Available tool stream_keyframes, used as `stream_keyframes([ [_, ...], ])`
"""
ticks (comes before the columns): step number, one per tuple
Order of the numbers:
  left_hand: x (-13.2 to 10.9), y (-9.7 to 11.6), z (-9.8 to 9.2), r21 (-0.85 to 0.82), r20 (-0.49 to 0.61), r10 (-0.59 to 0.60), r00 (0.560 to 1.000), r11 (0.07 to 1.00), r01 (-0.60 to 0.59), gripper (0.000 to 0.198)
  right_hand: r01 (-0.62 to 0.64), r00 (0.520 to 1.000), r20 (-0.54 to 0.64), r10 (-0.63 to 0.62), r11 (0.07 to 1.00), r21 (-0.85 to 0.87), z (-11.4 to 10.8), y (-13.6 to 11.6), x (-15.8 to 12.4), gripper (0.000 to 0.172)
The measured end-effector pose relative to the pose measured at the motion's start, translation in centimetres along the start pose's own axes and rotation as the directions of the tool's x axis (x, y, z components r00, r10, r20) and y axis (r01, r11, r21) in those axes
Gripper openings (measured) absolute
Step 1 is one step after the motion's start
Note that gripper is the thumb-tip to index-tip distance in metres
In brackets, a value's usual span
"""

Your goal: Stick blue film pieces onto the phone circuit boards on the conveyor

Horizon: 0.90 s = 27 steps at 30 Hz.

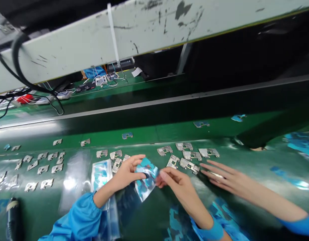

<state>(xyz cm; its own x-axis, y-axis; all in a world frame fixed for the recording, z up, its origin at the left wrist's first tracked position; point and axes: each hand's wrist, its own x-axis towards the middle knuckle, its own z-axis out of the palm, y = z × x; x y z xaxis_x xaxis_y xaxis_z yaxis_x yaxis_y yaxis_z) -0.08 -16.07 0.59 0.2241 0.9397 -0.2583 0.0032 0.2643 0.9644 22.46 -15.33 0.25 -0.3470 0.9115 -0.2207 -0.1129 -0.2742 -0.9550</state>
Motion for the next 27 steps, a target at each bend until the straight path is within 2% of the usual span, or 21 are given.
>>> stream_keyframes([
  [3,-1.4,3.7,0.2,0.030,0.180,-0.055,0.982,0.998,0.051,0.102,-0.006,0.997,0.083,0.005,1.000,0.013,-0.6,-2.3,-1.9,0.044],
  [5,-1.8,6.5,0.4,0.184,0.296,-0.085,0.951,0.982,0.030,0.102,-0.017,0.986,0.168,0.012,0.999,0.028,-1.0,-3.7,-3.5,0.053],
  [8,-1.8,10.2,1.1,0.502,0.463,-0.092,0.881,0.847,-0.176,0.091,-0.022,0.967,0.254,0.019,1.000,0.008,-1.3,-5.1,-5.8,0.062],
  [10,-1.8,11.9,1.8,0.614,0.551,-0.095,0.829,0.719,-0.326,0.085,-0.020,0.966,0.259,0.020,1.000,-0.005,-1.3,-5.4,-7.0,0.066],
  [12,-2.3,12.9,2.5,0.667,0.597,-0.077,0.798,0.601,-0.441,0.079,-0.023,0.969,0.245,0.020,1.000,0.008,-1.0,-5.2,-8.0,0.063],
  [15,-4.1,12.8,3.6,0.717,0.585,0.023,0.811,0.453,-0.530,0.068,-0.012,0.980,0.198,0.012,1.000,-0.005,-0.5,-4.1,-9.6,0.051],
  [17,-5.3,12.1,4.2,0.755,0.541,0.057,0.839,0.407,-0.515,0.063,0.010,0.990,0.143,-0.004,0.999,-0.038,-0.3,-3.4,-10.7,0.044],
  [19,-6.1,11.2,4.8,0.782,0.518,0.029,0.855,0.389,-0.487,0.059,0.024,0.995,0.093,-0.019,0.998,-0.057,-0.1,-2.7,-11.7,0.042],
  [21,-6.2,10.5,5.4,0.787,0.538,0.018,0.843,0.349,-0.509,0.057,0.026,0.999,0.048,-0.022,0.998,-0.064,0.1,-2.2,-12.3,0.043],
  [23,-5.9,10.0,5.9,0.783,0.557,0.055,0.829,0.299,-0.546,0.052,0.013,1.000,-0.003,-0.013,0.998,-0.064,0.2,-1.5,-12.4,0.046],
  [25,-5.8,9.3,6.1,0.811,0.483,0.198,0.853,0.267,-0.521,0.038,-0.002,0.998,-0.067,-0.002,0.998,-0.059,0.2,-0.6,-12.5,0.049],
  [26,-6.2,8.6,6.2,0.834,0.394,0.311,0.865,0.273,-0.479,0.030,-0.008,0.995,-0.095,0.003,0.998,-0.054,0.2,0.0,-12.5,0.052],
  [27,-6.8,7.7,6.3,0.851,0.276,0.436,0.856,0.303,-0.429,0.025,-0.013,0.993,-0.118,0.007,0.999,-0.048,0.2,0.6,-12.6,0.054],
])
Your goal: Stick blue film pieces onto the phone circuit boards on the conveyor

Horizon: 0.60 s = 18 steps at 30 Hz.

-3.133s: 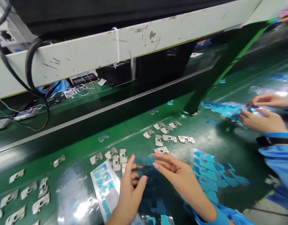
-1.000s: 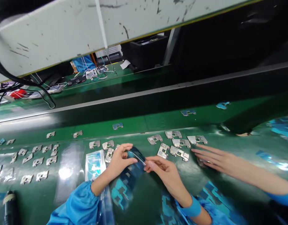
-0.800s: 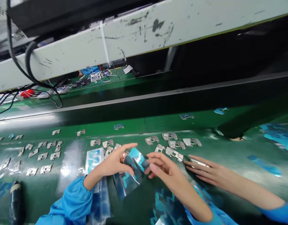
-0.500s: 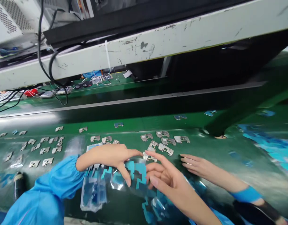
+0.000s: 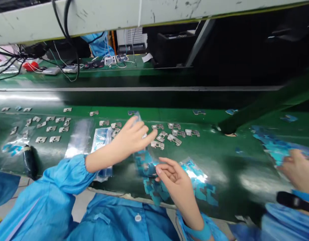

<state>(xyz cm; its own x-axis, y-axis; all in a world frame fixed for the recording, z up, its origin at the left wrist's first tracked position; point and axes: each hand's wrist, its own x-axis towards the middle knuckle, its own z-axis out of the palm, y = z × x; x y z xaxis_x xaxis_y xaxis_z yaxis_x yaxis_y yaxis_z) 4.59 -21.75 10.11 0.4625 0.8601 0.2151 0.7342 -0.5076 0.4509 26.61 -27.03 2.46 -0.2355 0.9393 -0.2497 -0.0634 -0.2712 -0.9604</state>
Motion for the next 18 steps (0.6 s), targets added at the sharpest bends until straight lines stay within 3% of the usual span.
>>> stream_keyframes([
  [2,-2.6,0.2,1.8,-0.081,-0.286,-0.108,0.952,0.993,0.088,0.028,-0.012,1.000,-0.023,0.012,1.000,0.015,0.0,1.3,-0.3,0.057],
  [3,-4.2,0.2,3.0,-0.170,-0.323,-0.149,0.935,0.981,0.097,0.029,-0.018,1.000,-0.024,0.018,1.000,0.022,0.0,1.9,-0.5,0.057],
  [4,-5.6,0.2,4.1,-0.208,-0.283,-0.137,0.949,0.975,0.078,0.032,-0.023,0.999,-0.021,0.024,0.999,0.027,0.0,2.4,-0.6,0.057],
  [6,-8.0,0.2,6.2,-0.331,-0.080,-0.150,0.985,0.936,0.116,0.066,-0.032,0.999,-0.003,0.032,0.999,0.026,0.0,3.2,-1.0,0.055],
  [8,-9.1,0.0,7.5,-0.437,0.125,-0.178,0.976,0.873,0.215,0.089,-0.034,0.999,0.024,0.034,0.999,0.008,-0.1,3.6,-1.2,0.053],
  [9,-9.2,0.0,7.9,-0.478,0.186,-0.195,0.963,0.838,0.262,0.090,-0.032,0.999,0.038,0.032,0.999,-0.008,-0.1,3.6,-1.2,0.052],
  [13,-8.6,0.0,8.2,-0.549,0.167,-0.273,0.947,0.772,0.320,0.061,0.013,0.998,0.055,-0.007,0.995,-0.101,-0.5,3.6,-1.4,0.046],
  [18,-8.7,0.6,8.6,-0.530,0.098,-0.325,0.941,0.783,0.326,0.021,0.170,0.984,0.006,-0.176,0.940,-0.296,-0.7,3.7,-1.6,0.027],
])
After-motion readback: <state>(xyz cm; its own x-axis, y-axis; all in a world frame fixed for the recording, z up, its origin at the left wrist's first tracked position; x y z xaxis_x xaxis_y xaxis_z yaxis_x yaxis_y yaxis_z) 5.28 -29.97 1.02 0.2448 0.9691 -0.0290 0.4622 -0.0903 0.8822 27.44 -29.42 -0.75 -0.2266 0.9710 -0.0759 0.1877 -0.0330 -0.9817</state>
